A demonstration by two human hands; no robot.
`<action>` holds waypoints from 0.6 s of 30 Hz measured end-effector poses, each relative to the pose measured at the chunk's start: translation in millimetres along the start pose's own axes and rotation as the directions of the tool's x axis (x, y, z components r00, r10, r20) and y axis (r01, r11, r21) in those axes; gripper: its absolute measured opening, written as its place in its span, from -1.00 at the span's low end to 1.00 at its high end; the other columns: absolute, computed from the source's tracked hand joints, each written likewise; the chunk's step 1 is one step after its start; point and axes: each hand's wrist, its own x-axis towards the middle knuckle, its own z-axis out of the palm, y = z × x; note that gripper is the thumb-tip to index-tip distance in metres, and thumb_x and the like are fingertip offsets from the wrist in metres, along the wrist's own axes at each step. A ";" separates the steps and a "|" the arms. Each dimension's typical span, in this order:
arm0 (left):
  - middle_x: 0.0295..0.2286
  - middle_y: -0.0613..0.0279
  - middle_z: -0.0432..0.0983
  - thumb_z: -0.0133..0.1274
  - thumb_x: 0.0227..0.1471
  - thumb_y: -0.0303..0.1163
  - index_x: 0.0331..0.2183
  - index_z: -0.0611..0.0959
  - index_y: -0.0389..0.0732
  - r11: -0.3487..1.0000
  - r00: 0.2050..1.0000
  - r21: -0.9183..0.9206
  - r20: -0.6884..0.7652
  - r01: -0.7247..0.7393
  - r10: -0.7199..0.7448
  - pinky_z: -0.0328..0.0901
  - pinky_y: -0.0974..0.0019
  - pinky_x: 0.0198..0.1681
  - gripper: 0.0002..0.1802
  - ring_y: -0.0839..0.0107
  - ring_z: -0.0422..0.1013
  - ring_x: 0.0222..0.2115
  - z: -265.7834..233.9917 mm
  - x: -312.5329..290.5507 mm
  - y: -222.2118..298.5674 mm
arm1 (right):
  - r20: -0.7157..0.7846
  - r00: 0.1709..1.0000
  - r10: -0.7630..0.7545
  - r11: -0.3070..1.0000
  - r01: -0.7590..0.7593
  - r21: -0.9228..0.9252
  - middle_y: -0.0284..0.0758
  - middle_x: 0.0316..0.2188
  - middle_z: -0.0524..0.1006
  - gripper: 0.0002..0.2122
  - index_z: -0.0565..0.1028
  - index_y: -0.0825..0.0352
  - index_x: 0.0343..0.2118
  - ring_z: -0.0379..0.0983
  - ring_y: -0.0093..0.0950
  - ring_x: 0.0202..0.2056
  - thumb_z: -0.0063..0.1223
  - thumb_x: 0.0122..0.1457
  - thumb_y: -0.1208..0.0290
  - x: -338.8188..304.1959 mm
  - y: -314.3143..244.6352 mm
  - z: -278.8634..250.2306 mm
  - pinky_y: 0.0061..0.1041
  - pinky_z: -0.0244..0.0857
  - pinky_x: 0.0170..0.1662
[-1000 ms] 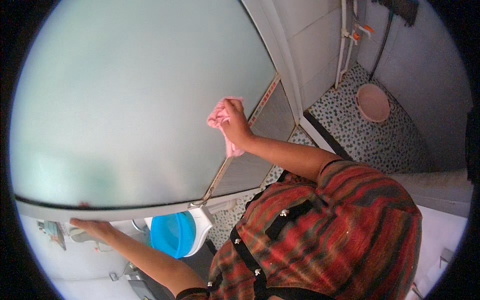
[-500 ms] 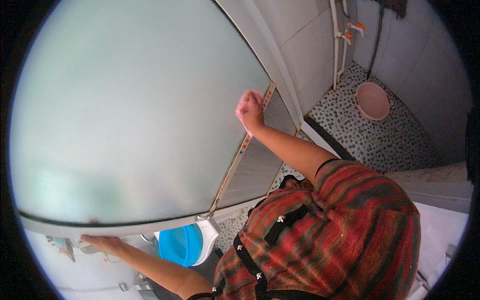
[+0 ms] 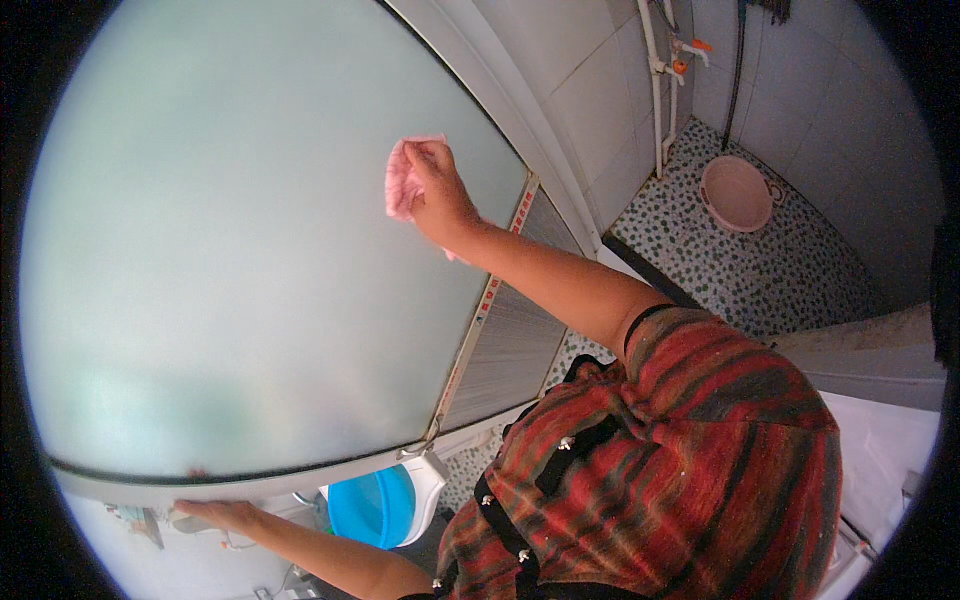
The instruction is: The person wipes a frosted glass door with a pink cloth, moving methodically from top to bottom and side to side. The person repeatedly wipes the same areas, including the frame and edges, without visible dirt or residue.
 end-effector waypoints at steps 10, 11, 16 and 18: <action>-0.12 0.03 0.25 -0.40 0.08 0.09 -0.02 0.24 -0.30 0.999 0.998 -0.012 -0.050 0.039 -0.039 0.15 0.18 -0.02 -0.33 0.23 0.21 -0.10 11.9 -17.3 15.8 | -0.020 0.679 0.734 0.623 -0.685 -0.378 -0.20 -0.34 0.40 -0.82 0.36 0.35 -0.35 0.35 -0.32 -0.27 -0.05 -0.08 0.51 -93.7 109.6 -26.7 -0.37 0.25 -0.21; -0.12 0.03 0.25 -0.39 0.08 0.08 -0.02 0.24 -0.31 0.999 0.998 -0.027 -0.054 0.038 -0.039 0.15 0.20 -0.02 -0.34 0.24 0.21 -0.10 17.5 -23.1 20.9 | 0.051 0.561 0.826 0.543 -0.767 -0.342 -0.23 -0.41 0.43 -0.88 0.38 0.35 -0.43 0.37 -0.33 -0.33 -0.04 -0.08 0.51 -100.9 116.3 -26.4 -0.39 0.27 -0.25; -0.09 0.03 0.21 -0.42 0.09 0.09 0.00 0.22 -0.31 0.999 1.000 -0.046 -0.022 0.018 -0.019 0.13 0.17 0.00 -0.31 0.22 0.18 -0.08 6.3 -12.7 14.5 | -0.012 0.779 0.627 0.774 -0.624 -0.102 -0.31 -0.61 0.42 -0.87 0.32 0.31 -0.60 0.34 -0.40 -0.50 0.05 -0.18 0.50 -81.8 86.4 1.1 -0.39 0.25 -0.35; -0.08 0.02 0.19 -0.44 0.09 0.09 0.01 0.20 -0.31 0.998 1.000 -0.056 0.014 0.026 -0.025 0.12 0.16 0.00 -0.31 0.22 0.16 -0.06 -1.3 -7.1 7.0 | 0.059 0.907 0.417 0.909 -0.416 -0.020 -0.31 -0.54 0.41 -0.78 0.33 0.31 -0.53 0.31 -0.34 -0.43 0.15 -0.25 0.45 -41.1 46.9 -0.7 -0.31 0.19 -0.23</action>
